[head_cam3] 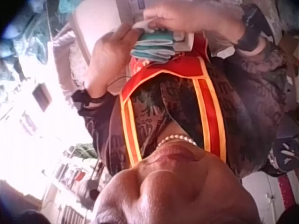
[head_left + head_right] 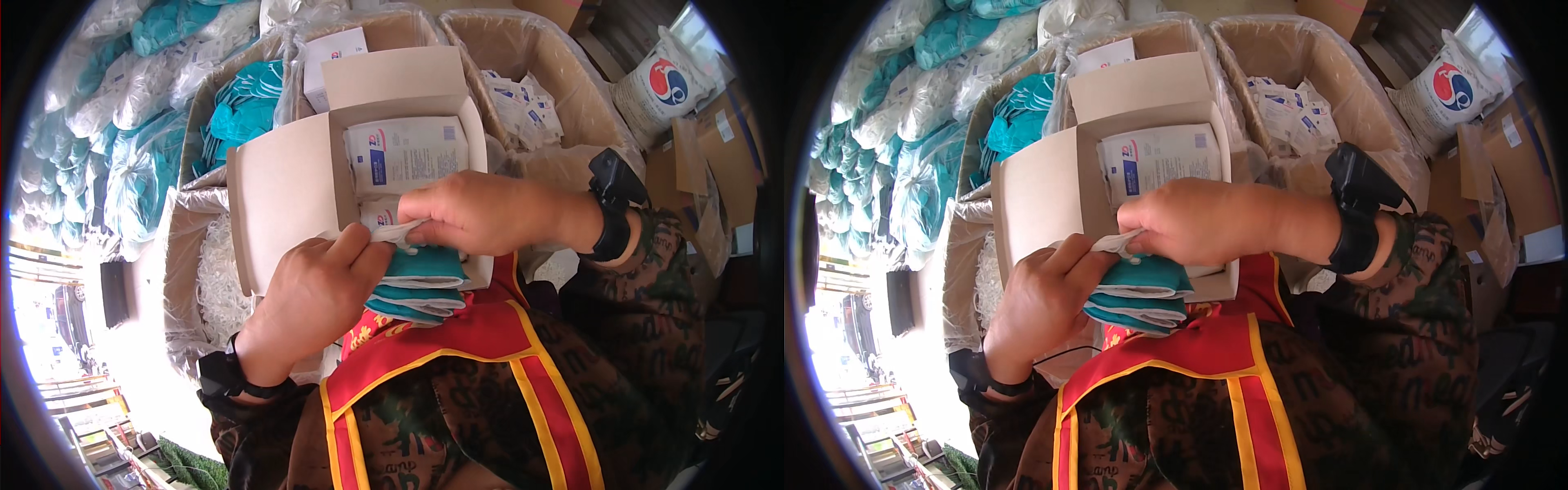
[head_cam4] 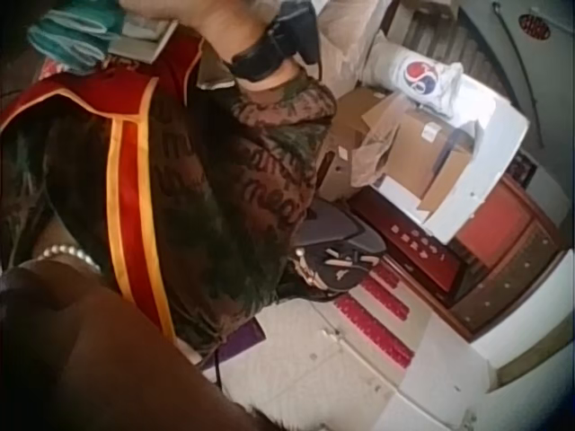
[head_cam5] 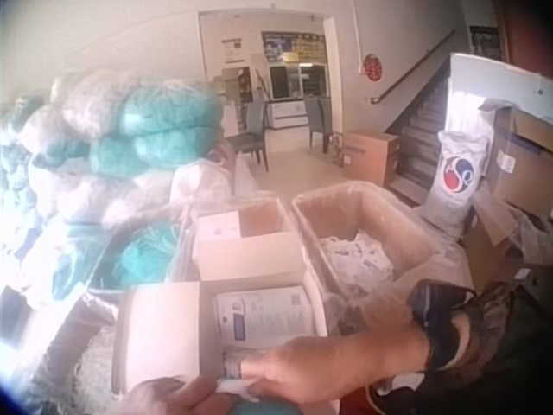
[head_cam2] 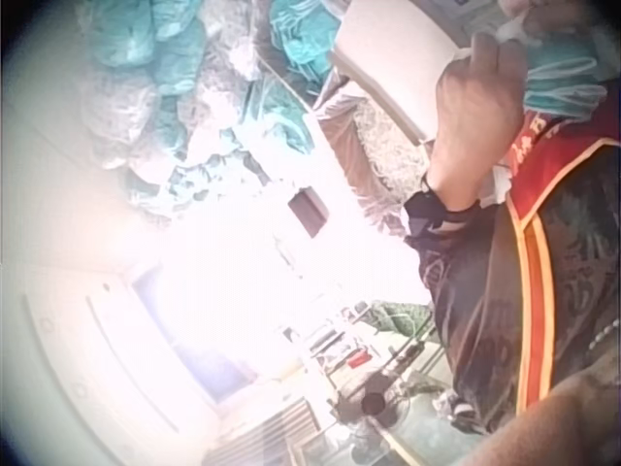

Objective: The recorder is sorting and packaging individual face masks into boxes.

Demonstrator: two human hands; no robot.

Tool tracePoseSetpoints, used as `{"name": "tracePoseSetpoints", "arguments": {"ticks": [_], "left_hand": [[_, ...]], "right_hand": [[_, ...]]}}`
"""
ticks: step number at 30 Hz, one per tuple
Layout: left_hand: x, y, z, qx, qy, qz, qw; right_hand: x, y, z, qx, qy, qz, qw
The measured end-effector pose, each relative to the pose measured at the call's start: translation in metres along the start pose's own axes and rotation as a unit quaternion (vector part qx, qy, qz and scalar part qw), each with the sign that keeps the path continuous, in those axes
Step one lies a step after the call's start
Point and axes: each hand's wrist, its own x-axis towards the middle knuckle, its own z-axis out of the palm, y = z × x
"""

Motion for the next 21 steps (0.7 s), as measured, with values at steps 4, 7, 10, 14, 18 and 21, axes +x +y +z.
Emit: {"name": "tracePoseSetpoints", "arguments": {"ticks": [4,7,10,14,18,21], "left_hand": [[-0.001,-0.001,0.004,-0.002,-0.009,-0.008,1.000],[-0.001,-0.001,0.007,-0.014,-0.016,-0.003,1.000],[-0.003,0.001,0.007,-0.028,-0.023,-0.002,0.999],[-0.006,0.000,0.011,-0.024,-0.009,0.006,1.000],[-0.005,-0.001,0.012,-0.050,0.054,0.028,0.997],[-0.006,-0.003,0.017,-0.058,0.120,0.047,0.990]], "right_hand": [[-0.003,0.001,0.013,-0.037,0.019,-0.022,0.999],[-0.007,0.005,0.013,-0.121,0.040,-0.052,0.990],[-0.014,-0.002,0.005,-0.291,0.085,-0.111,0.946],[-0.017,-0.017,0.000,-0.423,0.072,-0.125,0.894],[-0.017,-0.009,-0.003,-0.334,0.023,-0.087,0.938],[-0.016,-0.008,-0.010,-0.219,-0.002,-0.085,0.972]]}}
